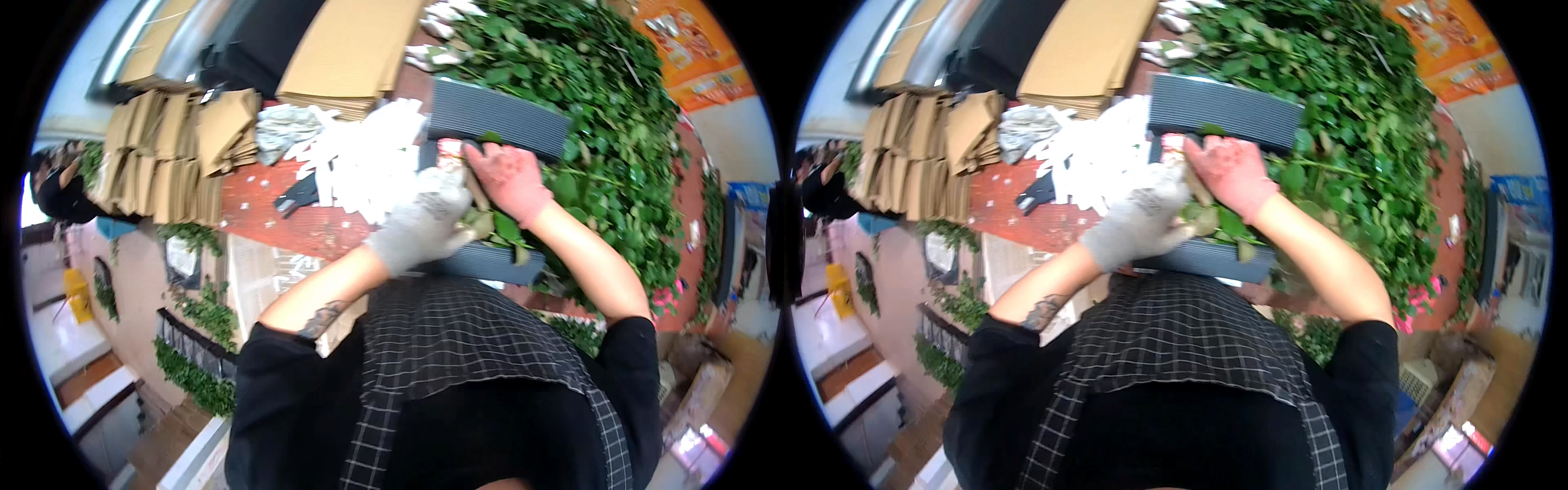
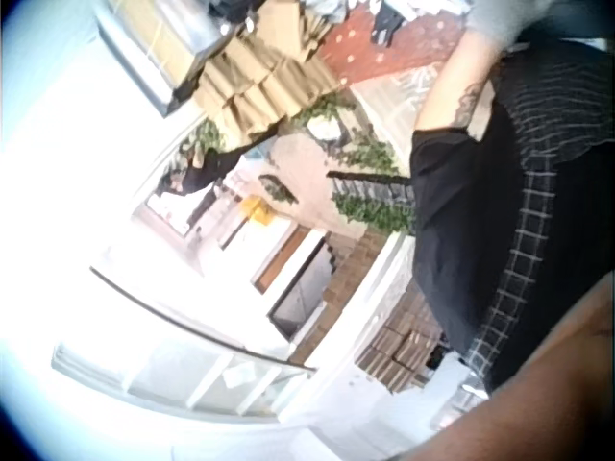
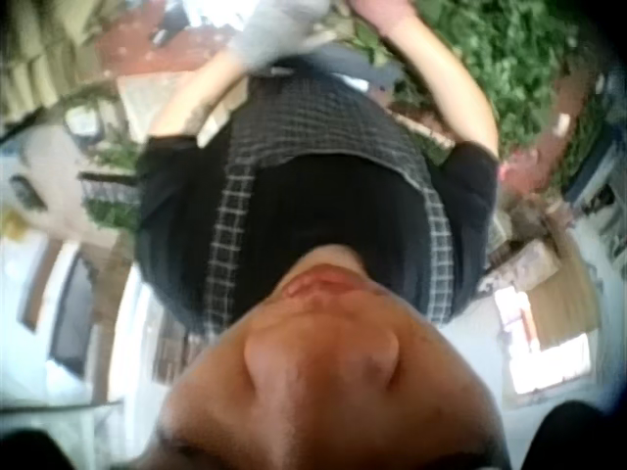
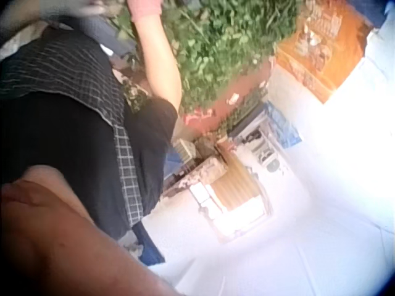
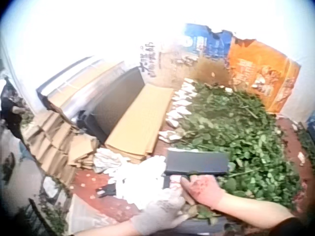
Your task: The person packs roses into small boxes by hand, arranging the flower heads side-by-side in the box and occasionally using shears to trim a stem.
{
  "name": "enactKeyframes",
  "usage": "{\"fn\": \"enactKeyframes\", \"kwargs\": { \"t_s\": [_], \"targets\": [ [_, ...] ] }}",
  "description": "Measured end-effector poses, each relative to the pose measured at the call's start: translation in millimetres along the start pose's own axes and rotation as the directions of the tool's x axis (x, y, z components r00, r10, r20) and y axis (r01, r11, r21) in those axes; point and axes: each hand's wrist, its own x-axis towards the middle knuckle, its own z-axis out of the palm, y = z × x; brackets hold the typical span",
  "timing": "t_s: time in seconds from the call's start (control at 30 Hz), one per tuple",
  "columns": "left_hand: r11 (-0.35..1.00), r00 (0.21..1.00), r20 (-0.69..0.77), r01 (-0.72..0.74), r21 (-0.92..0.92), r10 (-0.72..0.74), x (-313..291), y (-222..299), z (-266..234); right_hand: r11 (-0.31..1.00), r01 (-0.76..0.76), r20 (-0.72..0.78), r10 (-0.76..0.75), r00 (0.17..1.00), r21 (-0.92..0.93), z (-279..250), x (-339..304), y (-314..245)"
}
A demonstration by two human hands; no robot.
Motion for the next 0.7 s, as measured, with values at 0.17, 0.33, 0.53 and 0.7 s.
{"fn": "enactKeyframes", "kwargs": {
  "t_s": [0.17,0.33,0.53,0.7],
  "targets": [
    [0.999,0.995,-0.091,-0.044,0.0,0.044,-15.2,-6.0,16.1,0.997,0.066,-0.121,-0.061,0.991,0.038,2.7,-9.2,9.1],
    [0.985,0.926,-0.336,-0.157,0.066,0.171,-12.1,-13.1,6.8,0.999,0.017,-0.084,-0.014,0.996,0.033,-4.7,-9.4,7.3],
    [0.767,0.781,-0.316,0.61,0.199,-0.539,-30.4,-172.8,-119.0,0.945,-0.144,0.004,0.149,0.989,0.294,-61.7,-30.9,-6.5],
    [0.286,0.416,-0.093,0.755,0.59,-0.905,-97.3,-286.1,-195.3,0.771,-0.162,0.046,0.17,0.984,0.616,-94.5,-54.0,-3.5]
  ]
}}
